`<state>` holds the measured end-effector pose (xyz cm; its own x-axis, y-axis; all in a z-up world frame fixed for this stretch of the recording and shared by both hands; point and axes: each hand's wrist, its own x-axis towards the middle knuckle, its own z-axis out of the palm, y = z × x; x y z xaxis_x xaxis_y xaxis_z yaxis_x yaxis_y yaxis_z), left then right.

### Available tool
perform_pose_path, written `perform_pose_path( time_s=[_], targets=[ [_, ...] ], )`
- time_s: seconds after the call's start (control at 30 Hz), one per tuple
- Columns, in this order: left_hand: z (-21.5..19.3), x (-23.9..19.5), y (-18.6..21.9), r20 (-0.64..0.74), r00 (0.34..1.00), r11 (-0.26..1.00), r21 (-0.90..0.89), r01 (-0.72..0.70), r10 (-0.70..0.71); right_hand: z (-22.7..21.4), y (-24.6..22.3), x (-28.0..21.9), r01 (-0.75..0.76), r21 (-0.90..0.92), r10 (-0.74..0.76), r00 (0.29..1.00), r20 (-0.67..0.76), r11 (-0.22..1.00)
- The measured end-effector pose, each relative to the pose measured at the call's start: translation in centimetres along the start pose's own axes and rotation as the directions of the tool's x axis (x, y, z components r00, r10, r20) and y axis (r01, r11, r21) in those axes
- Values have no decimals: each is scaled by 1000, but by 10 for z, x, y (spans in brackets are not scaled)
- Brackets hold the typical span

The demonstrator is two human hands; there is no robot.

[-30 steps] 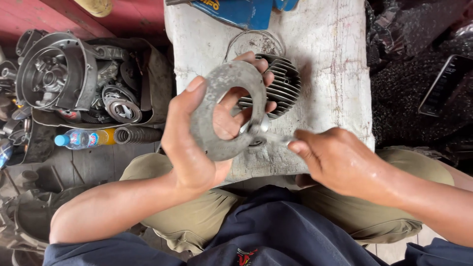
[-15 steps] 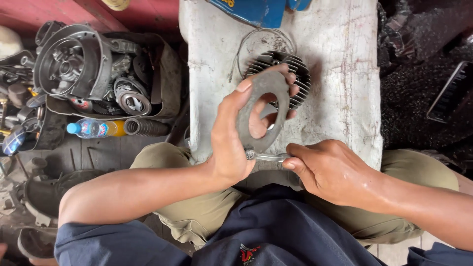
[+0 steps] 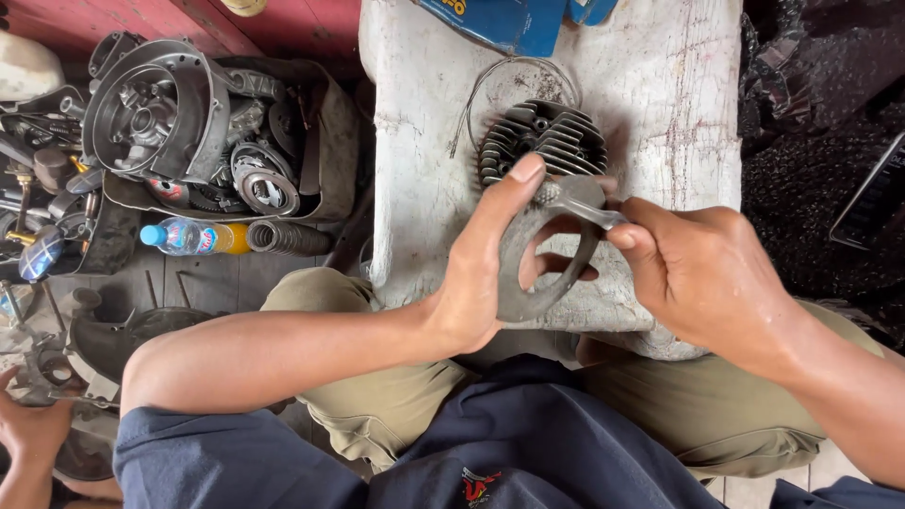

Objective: Cleaning a metal engine component by scraping its surface with a small hand tool.

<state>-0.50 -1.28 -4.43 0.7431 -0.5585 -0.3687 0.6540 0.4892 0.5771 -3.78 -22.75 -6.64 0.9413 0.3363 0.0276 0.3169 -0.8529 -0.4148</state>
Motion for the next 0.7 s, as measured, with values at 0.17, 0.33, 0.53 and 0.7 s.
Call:
perform_pose_path(
  time_s=[0.17, 0.33, 0.53, 0.7],
  targets=[
    [-6, 3, 0, -26, 999, 998, -48, 35, -37, 22, -8, -10, 43, 133, -58, 991, 117, 990],
    [-4, 2, -1, -49, 998, 991, -129, -38, 32, 12, -2, -3, 205, -6, -204, 976, 77, 979],
    [-11, 5, -1, -30, 999, 998, -65, 12, -14, 16, -15, -4, 52, 177, -84, 979, 184, 983],
    [-11, -2, 12, 33, 979, 980, -30, -198, 199, 39, -7, -22, 113, 30, -117, 962, 246, 993]
  ],
)
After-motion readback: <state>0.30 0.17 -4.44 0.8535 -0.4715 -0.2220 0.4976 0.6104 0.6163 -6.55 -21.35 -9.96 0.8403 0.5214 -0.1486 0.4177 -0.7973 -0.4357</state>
